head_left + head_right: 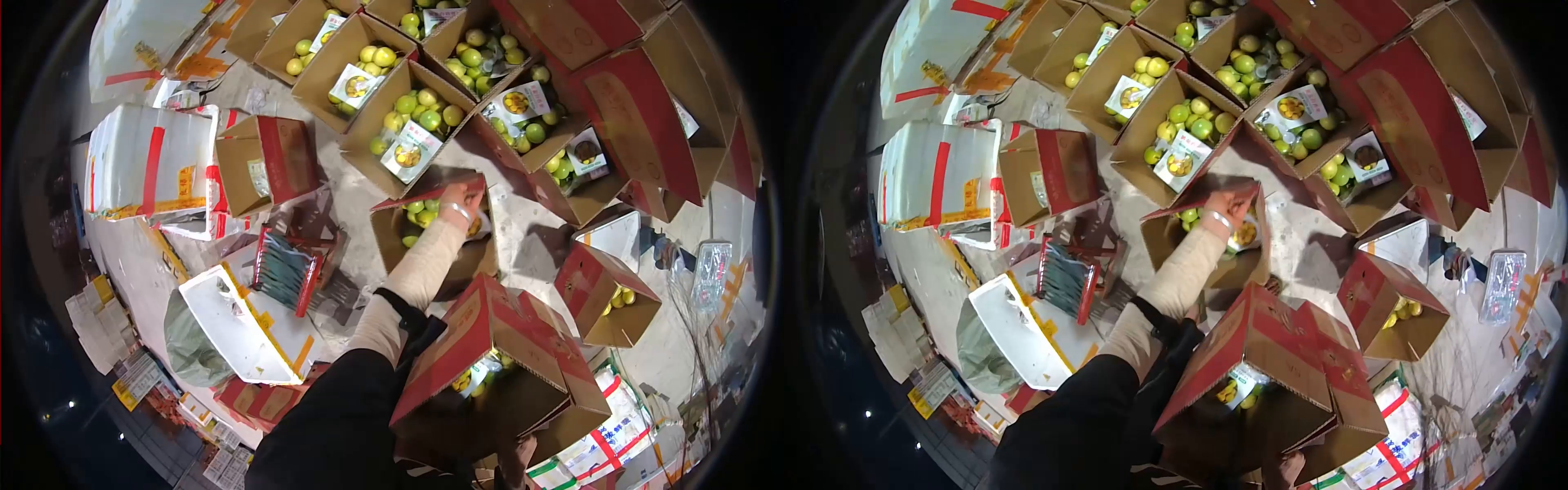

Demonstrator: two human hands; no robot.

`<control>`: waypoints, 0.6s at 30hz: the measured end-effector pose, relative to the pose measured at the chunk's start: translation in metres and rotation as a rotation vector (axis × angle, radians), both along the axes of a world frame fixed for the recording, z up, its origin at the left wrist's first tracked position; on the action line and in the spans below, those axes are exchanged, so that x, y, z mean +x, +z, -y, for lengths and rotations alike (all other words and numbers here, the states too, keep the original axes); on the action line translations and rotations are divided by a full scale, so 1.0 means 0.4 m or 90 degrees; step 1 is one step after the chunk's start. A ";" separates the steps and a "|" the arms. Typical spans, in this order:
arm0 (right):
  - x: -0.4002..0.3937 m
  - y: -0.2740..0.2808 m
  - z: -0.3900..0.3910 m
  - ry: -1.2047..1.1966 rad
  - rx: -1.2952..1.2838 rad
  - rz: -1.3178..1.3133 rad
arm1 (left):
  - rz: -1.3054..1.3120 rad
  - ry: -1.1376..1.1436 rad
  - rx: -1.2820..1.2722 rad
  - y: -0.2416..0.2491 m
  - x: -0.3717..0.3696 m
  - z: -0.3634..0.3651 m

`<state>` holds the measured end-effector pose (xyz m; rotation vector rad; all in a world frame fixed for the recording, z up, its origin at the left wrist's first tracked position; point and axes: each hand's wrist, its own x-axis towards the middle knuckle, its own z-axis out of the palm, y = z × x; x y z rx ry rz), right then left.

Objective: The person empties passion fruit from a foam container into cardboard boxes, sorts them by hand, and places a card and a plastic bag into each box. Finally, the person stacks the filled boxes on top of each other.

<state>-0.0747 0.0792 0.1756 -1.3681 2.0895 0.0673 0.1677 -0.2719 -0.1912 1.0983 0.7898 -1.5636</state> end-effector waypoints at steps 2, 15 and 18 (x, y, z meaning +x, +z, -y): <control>0.016 0.017 0.070 -0.183 0.113 0.171 | -0.010 0.054 0.021 -0.021 -0.008 0.116; -0.019 -0.040 -0.026 -0.089 0.059 0.038 | 1.072 -1.211 -0.147 0.104 0.200 0.088; -0.023 0.006 -0.021 -0.063 0.140 -0.033 | 1.205 -1.242 -0.196 0.049 0.231 0.092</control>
